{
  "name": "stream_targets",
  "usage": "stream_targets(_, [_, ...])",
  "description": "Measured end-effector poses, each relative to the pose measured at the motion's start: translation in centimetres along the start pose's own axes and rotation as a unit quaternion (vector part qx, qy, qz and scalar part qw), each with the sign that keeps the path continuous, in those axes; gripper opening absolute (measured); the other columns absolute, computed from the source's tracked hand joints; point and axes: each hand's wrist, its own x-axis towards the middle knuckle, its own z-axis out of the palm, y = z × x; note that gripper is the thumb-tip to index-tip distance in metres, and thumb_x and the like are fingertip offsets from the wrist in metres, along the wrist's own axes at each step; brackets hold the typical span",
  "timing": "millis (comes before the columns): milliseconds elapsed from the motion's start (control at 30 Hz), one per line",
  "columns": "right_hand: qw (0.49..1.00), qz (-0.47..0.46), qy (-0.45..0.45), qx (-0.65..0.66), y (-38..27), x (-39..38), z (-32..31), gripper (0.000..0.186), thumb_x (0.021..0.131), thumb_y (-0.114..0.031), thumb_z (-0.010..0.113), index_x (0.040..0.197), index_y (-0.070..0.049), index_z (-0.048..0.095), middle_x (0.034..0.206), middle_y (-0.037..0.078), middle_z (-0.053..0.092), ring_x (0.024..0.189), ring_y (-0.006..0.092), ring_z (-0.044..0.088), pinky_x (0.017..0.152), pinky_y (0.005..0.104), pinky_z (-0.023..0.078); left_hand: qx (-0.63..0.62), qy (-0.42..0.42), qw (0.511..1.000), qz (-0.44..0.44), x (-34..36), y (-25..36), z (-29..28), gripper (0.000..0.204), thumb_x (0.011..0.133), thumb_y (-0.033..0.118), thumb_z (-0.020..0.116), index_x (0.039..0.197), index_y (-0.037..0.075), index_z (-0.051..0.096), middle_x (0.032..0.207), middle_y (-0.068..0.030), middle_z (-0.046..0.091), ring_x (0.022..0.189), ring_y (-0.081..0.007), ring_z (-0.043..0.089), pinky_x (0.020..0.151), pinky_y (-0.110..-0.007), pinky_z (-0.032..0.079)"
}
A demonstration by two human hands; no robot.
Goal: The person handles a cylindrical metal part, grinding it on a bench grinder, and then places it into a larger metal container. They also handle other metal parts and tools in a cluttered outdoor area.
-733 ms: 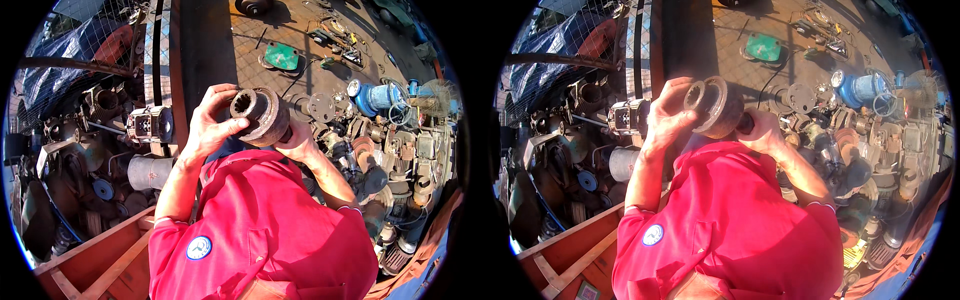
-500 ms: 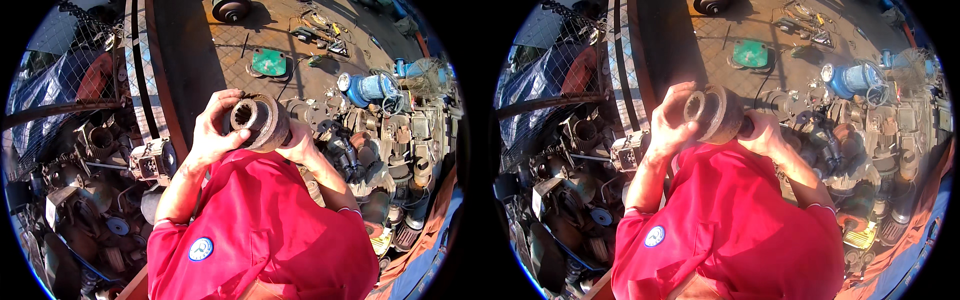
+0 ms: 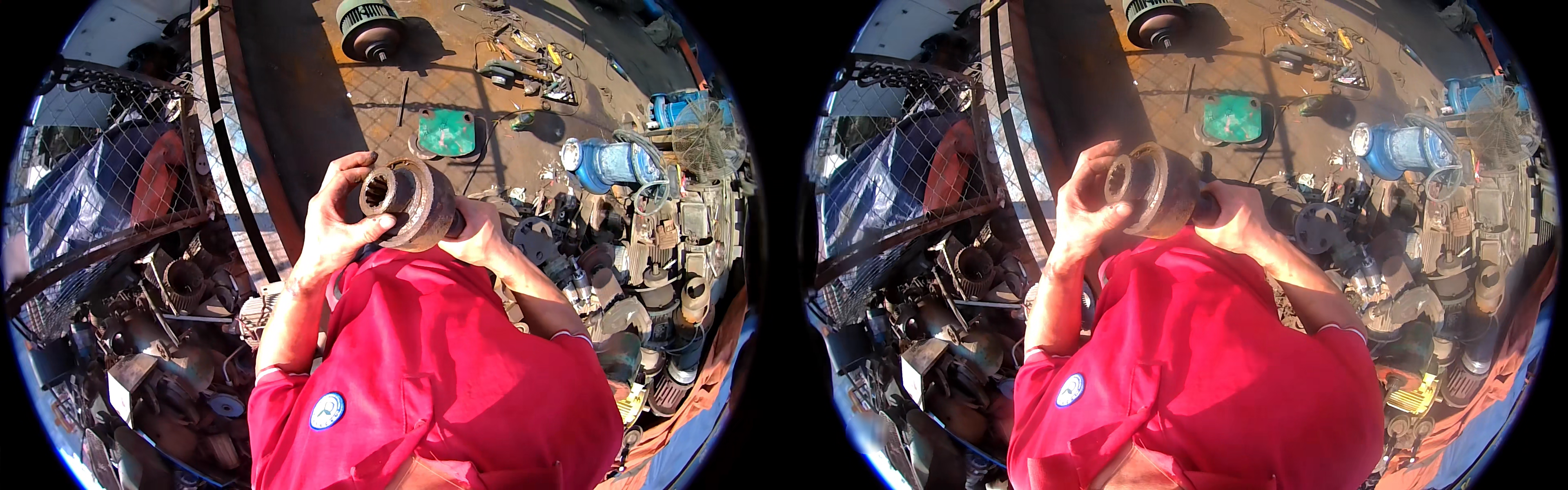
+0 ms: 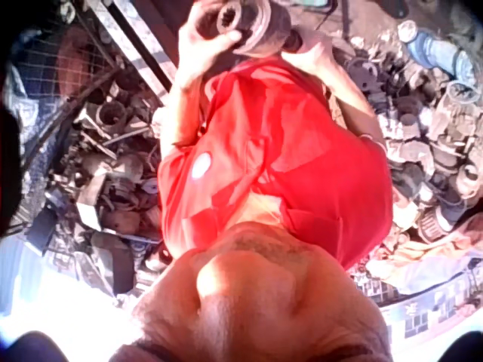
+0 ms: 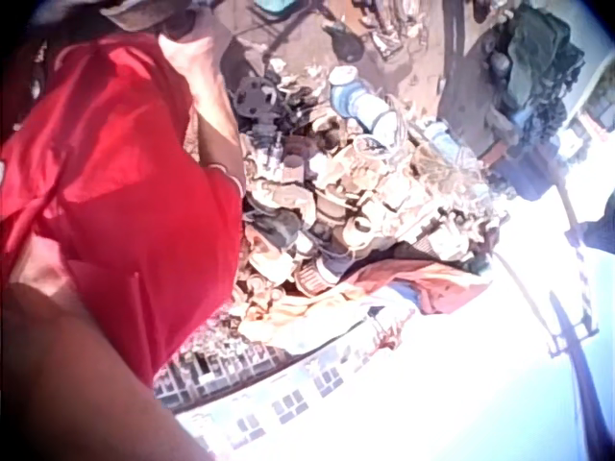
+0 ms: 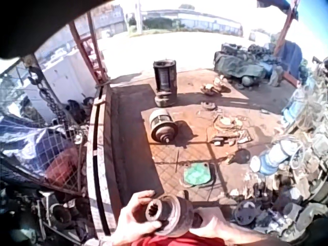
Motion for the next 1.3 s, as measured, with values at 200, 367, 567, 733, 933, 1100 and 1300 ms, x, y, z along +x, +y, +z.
stream_targets(200, [0.997, -0.065, -0.029, -0.009, 3.5, 11.9, -2.7, 0.032, 0.073, -0.028, 0.082, 0.096, -0.007, 0.072, 0.084, 0.016, 0.072, 0.08, 0.0379, 0.072, 0.07, 0.0452, 0.057, -0.022, 0.02, 0.999, 0.04, 10.2, 1.8, 0.0, 0.072, 0.073, 0.023, 0.096, 0.127, -0.009, 0.062, 0.15, -0.0161, 0.045, 0.138, -0.0281, 0.051, 0.116, -0.042, 0.041])
stream_targets(367, [0.995, -0.099, 0.018, 0.01, 5.5, 19.4, -6.5, 0.032, 0.069, -0.025, 0.085, 0.093, -0.006, 0.072, 0.079, 0.015, 0.071, 0.076, 0.0358, 0.072, 0.065, 0.0435, 0.057, -0.045, 0.039, 0.998, 0.016, 18.5, 3.9, 1.3, 0.078, 0.073, 0.024, 0.097, 0.132, -0.01, 0.059, 0.152, -0.0155, 0.044, 0.139, -0.0294, 0.05, 0.117, -0.043, 0.041])
stream_targets(567, [0.999, -0.025, 0.039, -0.013, 7.5, 23.9, -10.0, 0.034, 0.069, -0.027, 0.085, 0.094, -0.006, 0.072, 0.08, 0.015, 0.071, 0.076, 0.0365, 0.072, 0.065, 0.0437, 0.057, -0.054, -0.052, 0.997, 0.013, 27.6, 3.8, 2.5, 0.077, 0.072, 0.021, 0.098, 0.132, -0.008, 0.06, 0.154, -0.0157, 0.044, 0.138, -0.0288, 0.052, 0.116, -0.042, 0.043])
stream_targets(733, [0.995, 0.1, 0.005, -0.018, 8.1, 28.4, -12.7, 0.032, 0.082, -0.033, 0.074, 0.101, -0.007, 0.072, 0.093, 0.016, 0.073, 0.09, 0.0377, 0.071, 0.077, 0.0439, 0.057, 0.033, -0.134, 0.99, 0.039, 36.1, 3.0, 3.4, 0.073, 0.073, 0.023, 0.098, 0.128, -0.009, 0.061, 0.149, -0.0174, 0.046, 0.137, -0.0301, 0.052, 0.114, -0.044, 0.044])
stream_targets(933, [0.975, -0.018, 0.163, 0.149, 13.1, 35.2, -11.7, 0.075, 0.077, -0.031, 0.092, 0.138, 0.0, 0.06, 0.122, 0.011, 0.071, 0.107, 0.023, 0.069, 0.093, 0.0388, 0.055, 0.185, -0.287, 0.92, 0.194, 47.6, 3.7, 4.4, 0.069, 0.065, 0.018, 0.098, 0.121, -0.002, 0.063, 0.14, -0.023, 0.054, 0.126, -0.0356, 0.061, 0.103, -0.044, 0.053])
stream_targets(1100, [0.851, 0.065, 0.222, 0.472, 13.8, 42.5, -10.6, 0.098, 0.058, -0.032, 0.102, 0.14, -0.003, 0.058, 0.131, 0.011, 0.068, 0.118, 0.0199, 0.066, 0.101, 0.0365, 0.053, 0.213, -0.394, 0.859, 0.249, 57.4, 4.6, 4.0, 0.07, 0.07, 0.017, 0.094, 0.13, -0.002, 0.062, 0.142, -0.0198, 0.053, 0.127, -0.0357, 0.06, 0.104, -0.046, 0.053])
stream_targets(1300, [0.833, 0.12, 0.25, 0.479, 15.2, 49.6, -9.4, 0.093, 0.064, -0.026, 0.1, 0.143, -0.005, 0.055, 0.137, 0.009, 0.064, 0.124, 0.0182, 0.062, 0.106, 0.0368, 0.05, 0.199, -0.427, 0.848, 0.244, 67.2, 4.1, 1.8, 0.071, 0.067, 0.02, 0.095, 0.126, 0.001, 0.06, 0.142, -0.0201, 0.054, 0.126, -0.0384, 0.06, 0.102, -0.047, 0.054])
